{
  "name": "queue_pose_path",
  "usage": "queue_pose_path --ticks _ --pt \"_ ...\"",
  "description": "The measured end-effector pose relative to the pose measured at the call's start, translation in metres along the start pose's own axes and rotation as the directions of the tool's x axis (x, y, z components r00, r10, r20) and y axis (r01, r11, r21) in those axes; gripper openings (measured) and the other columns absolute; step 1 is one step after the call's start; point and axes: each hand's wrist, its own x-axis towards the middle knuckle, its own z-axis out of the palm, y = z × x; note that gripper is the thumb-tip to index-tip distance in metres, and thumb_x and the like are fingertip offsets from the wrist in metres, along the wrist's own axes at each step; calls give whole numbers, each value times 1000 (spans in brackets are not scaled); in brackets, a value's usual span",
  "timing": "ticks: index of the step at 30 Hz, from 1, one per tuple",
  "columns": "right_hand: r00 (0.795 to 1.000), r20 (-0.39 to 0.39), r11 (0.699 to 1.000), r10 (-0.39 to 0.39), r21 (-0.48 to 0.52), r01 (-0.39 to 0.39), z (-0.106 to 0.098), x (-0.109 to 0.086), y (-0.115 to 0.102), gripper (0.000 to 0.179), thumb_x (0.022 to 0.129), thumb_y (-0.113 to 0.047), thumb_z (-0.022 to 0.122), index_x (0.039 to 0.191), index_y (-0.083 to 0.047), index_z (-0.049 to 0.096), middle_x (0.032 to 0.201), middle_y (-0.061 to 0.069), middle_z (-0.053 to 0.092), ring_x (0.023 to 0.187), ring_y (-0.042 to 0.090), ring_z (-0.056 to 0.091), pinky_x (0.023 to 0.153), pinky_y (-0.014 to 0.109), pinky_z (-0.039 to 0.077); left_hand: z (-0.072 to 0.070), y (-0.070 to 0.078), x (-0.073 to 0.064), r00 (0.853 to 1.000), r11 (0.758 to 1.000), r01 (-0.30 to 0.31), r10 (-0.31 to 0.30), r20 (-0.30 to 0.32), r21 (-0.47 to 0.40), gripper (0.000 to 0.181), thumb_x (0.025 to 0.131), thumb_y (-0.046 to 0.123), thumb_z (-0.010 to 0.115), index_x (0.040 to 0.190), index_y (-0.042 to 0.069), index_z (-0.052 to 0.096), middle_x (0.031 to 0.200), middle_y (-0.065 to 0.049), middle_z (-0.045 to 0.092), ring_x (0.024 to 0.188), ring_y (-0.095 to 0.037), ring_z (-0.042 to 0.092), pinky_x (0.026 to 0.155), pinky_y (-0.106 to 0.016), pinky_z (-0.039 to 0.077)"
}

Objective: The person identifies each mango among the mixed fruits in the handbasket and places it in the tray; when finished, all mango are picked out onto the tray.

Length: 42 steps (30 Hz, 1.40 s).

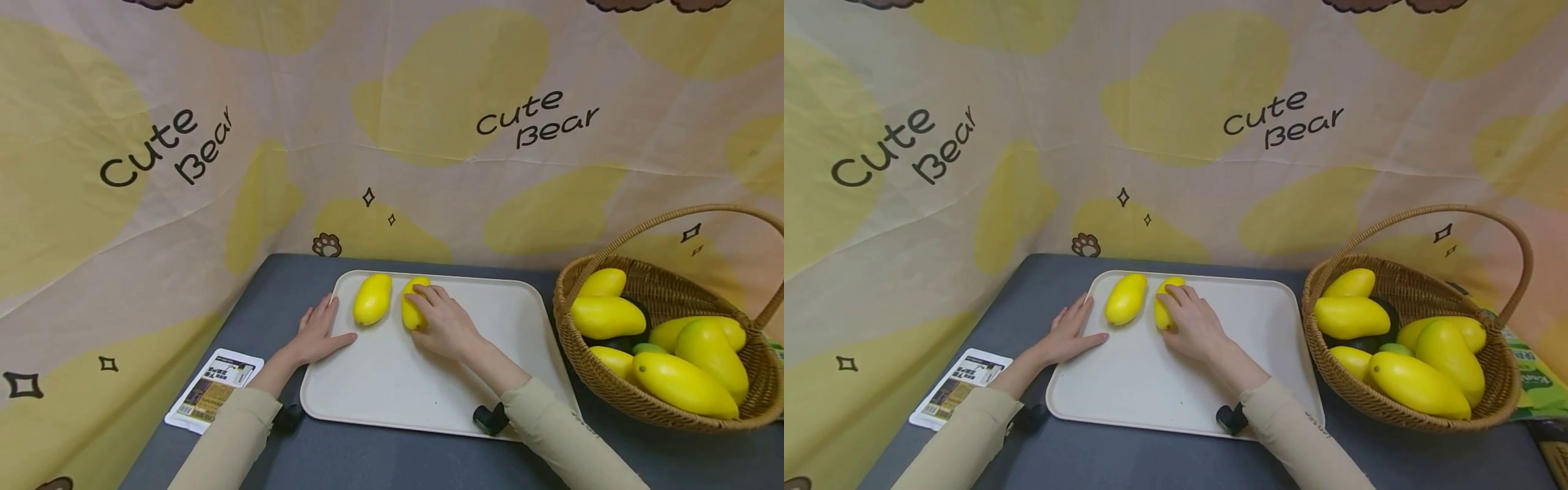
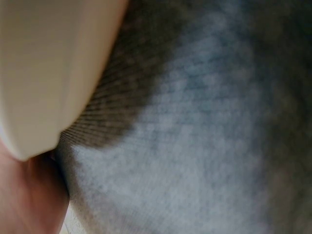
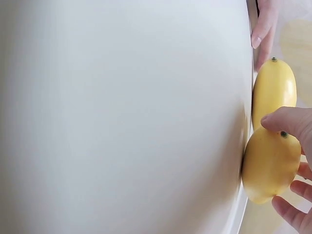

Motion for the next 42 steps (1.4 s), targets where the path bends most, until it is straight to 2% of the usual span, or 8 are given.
queue_pose_path --ticks 8,13,17,21,24,28,34,42 --pt "1000 -28 1000 -13 -2 12 2 0 0 62 79 -26 78 134 -10 55 142 11 47 128 28 42 102 44 43 -1 1 0 1000 1000 0 0 -3 1 96 91 48 59 152 -8 12 160 -25 5 147 -38 4 113 -57 -3" --pt "995 -98 999 28 48 -23 -5 -4 -5 47 82 -27 77 124 -11 62 134 8 54 124 26 47 100 42 45 0 0 1 1000 1000 -7 7 0 10 96 91 49 58 152 -9 11 160 -26 4 147 -39 4 113 -58 -3" --pt "980 -183 986 83 157 -54 -18 -13 -9 25 82 -17 77 105 -11 69 119 5 62 114 23 54 94 39 50 1 2 2 1000 1000 -10 10 4 5 96 91 49 58 152 -9 11 160 -26 4 147 -39 3 113 -57 -4" --pt "958 -273 967 83 255 -11 -36 -25 -10 13 81 -9 76 92 -13 69 106 1 66 101 20 59 82 36 54 1 3 3 1000 1000 -4 4 11 12 96 91 49 58 152 -9 10 160 -26 3 147 -39 3 113 -57 -4" --pt "948 -312 953 69 303 30 -51 -35 -10 12 82 -6 74 90 -14 69 101 -1 68 96 18 60 75 37 56 0 3 2 1000 1000 -5 5 6 0 96 91 48 59 152 -9 11 159 -27 4 146 -40 4 113 -58 -3" --pt "950 -304 941 70 337 38 -75 -51 -11 12 85 -6 72 93 -14 70 102 -4 67 98 14 61 75 35 56 1 -1 2 1000 1000 -1 1 4 2 97 91 48 59 152 -9 11 160 -26 3 147 -40 3 113 -58 -3" --pt "966 -251 959 65 282 9 -116 -82 -7 16 85 -8 73 96 -19 70 107 -7 66 98 11 61 75 32 56 2 -2 4 1000 1000 -8 8 -1 -5 97 91 50 59 152 -9 11 159 -27 3 146 -40 3 112 -59 -4" --pt "956 -294 998 -14 53 31 -170 -130 17 31 77 -3 79 97 -24 70 98 -14 67 83 5 61 73 13 48 2 -2 3 1000 1000 -8 8 8 5 97 91 49 58 152 -10 11 159 -28 3 146 -41 2 112 -59 -5"
